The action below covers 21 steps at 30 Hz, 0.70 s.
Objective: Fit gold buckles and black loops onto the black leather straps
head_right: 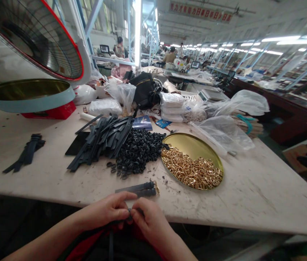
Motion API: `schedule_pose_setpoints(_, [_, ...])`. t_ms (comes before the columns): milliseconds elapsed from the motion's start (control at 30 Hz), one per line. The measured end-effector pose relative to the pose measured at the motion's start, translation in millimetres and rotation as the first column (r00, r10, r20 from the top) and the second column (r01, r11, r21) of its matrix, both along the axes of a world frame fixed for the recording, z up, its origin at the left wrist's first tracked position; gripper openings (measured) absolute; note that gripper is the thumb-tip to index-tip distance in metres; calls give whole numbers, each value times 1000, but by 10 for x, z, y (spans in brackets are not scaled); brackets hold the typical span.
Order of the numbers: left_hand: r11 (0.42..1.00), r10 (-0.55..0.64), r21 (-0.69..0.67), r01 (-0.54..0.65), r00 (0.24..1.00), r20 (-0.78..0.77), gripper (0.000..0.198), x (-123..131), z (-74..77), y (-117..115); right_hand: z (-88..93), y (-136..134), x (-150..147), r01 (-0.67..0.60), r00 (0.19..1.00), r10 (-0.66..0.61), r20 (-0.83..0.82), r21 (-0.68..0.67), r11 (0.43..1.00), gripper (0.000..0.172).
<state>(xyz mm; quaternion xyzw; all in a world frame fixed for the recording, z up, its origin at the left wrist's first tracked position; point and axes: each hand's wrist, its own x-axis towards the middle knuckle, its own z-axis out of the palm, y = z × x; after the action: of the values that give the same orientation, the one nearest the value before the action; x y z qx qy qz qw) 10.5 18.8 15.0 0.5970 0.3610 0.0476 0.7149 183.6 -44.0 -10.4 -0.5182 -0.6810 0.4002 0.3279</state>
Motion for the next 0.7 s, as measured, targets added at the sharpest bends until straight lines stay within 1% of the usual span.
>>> schedule_pose_setpoints(67, [1000,-20,15,21,1000,-13,50,9,-15,29,-49,9,12,24,999,-24,30,14,1000,19])
schedule_pose_setpoints(133, [998,-23,50,24,999,-31,50,32,-37,47,-124,19,3,90,994,-93,63,44,995,19])
schedule_pose_setpoints(233, [993,-7,117,12,999,-42,51,108,-99,64,-245,48,-40,150,987,-153,49,56,987,20])
schedule_pose_setpoints(300, [977,6,215,3,999,-40,50,179,-162,89,-301,99,-51,172,985,-172,1,40,984,20])
schedule_pose_setpoints(367, [930,16,367,12,997,-75,47,252,-240,132,-330,189,-17,221,975,-220,-27,20,975,20])
schedule_pose_setpoints(400, [888,29,459,29,992,-119,45,284,-283,157,-338,247,18,257,966,-257,-14,20,966,20])
schedule_pose_setpoints(433, [831,46,552,59,984,-174,44,310,-328,180,-346,308,62,293,956,-293,18,32,956,20])
schedule_pose_setpoints(467, [761,68,640,102,969,-236,44,329,-374,200,-355,367,109,327,942,-330,61,59,943,19])
schedule_pose_setpoints(533, [597,109,772,217,932,-347,41,351,-460,220,-392,463,189,376,914,-389,116,123,919,21])
schedule_pose_setpoints(600, [455,115,824,338,895,-431,35,367,-527,212,-456,506,219,420,899,-433,69,146,895,24])
schedule_pose_setpoints(633, [403,111,829,387,878,-465,33,381,-549,200,-496,508,211,449,890,-456,20,138,883,27])
schedule_pose_setpoints(700, [334,114,827,453,851,-513,33,430,-570,169,-577,484,160,516,857,-510,-79,105,850,30])
